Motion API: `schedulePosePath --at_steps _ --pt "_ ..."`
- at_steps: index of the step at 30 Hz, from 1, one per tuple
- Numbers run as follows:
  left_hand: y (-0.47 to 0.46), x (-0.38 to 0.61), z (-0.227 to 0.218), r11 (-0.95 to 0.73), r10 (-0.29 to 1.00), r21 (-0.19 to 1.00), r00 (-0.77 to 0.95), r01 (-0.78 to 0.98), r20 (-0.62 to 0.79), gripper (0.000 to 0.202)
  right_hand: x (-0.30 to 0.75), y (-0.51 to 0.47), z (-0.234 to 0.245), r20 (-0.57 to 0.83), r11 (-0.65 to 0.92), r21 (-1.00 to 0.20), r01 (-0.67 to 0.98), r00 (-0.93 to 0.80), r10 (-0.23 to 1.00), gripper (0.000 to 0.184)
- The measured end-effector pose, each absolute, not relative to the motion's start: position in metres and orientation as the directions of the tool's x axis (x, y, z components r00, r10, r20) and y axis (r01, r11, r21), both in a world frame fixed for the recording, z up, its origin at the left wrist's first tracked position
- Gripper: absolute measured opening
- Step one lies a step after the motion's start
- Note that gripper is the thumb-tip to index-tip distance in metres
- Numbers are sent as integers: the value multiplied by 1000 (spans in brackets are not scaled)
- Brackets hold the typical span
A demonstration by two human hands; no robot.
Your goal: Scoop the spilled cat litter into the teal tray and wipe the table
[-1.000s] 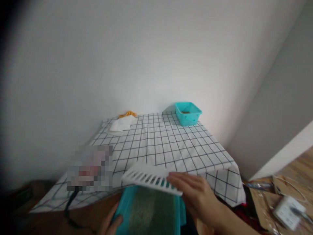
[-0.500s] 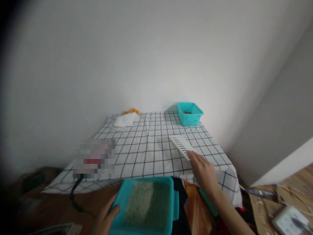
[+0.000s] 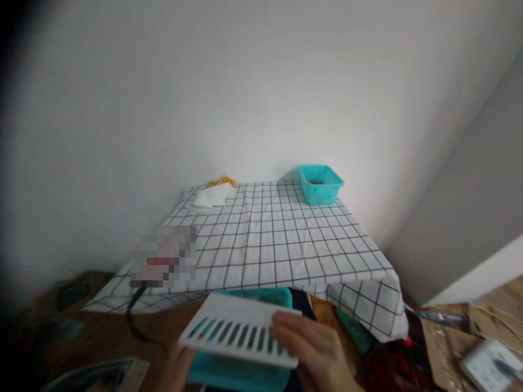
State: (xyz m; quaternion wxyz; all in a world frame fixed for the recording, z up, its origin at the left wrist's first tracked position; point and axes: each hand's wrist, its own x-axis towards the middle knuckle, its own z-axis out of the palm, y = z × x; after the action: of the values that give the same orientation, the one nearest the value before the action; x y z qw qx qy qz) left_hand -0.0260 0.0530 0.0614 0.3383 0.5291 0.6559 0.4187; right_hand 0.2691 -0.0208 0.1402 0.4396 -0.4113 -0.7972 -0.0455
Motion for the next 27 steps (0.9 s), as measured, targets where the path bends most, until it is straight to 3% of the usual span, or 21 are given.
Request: schedulePosePath --at_steps 2,5,7,9,15,18,23,27 --pt "51 -25 65 136 974 902 -223 410 -45 41 298 -18 154 718 435 -400 807 -19 696 35" --pt "50 -21 77 183 972 894 -212 409 -102 44 358 -10 168 680 -82 -459 884 409 609 39" --pt "53 -17 86 175 979 895 -167 410 -115 49 399 -3 169 645 -296 -465 834 548 533 50" --pt "57 -10 93 141 989 896 -101 421 -108 54 430 6 167 627 -381 -435 816 578 522 55" --pt "64 30 106 43 991 854 84 519 -101 61 426 30 168 618 -281 -338 898 437 654 55" --pt "65 52 107 -7 985 844 149 537 -86 63 394 28 170 630 -138 -301 944 305 714 52" --pt "71 59 100 -8 991 868 123 496 -61 63 373 2 172 599 196 -358 913 63 798 35" --pt "76 54 96 -16 994 874 101 485 -37 65 377 -22 177 491 350 -465 813 -93 866 31"
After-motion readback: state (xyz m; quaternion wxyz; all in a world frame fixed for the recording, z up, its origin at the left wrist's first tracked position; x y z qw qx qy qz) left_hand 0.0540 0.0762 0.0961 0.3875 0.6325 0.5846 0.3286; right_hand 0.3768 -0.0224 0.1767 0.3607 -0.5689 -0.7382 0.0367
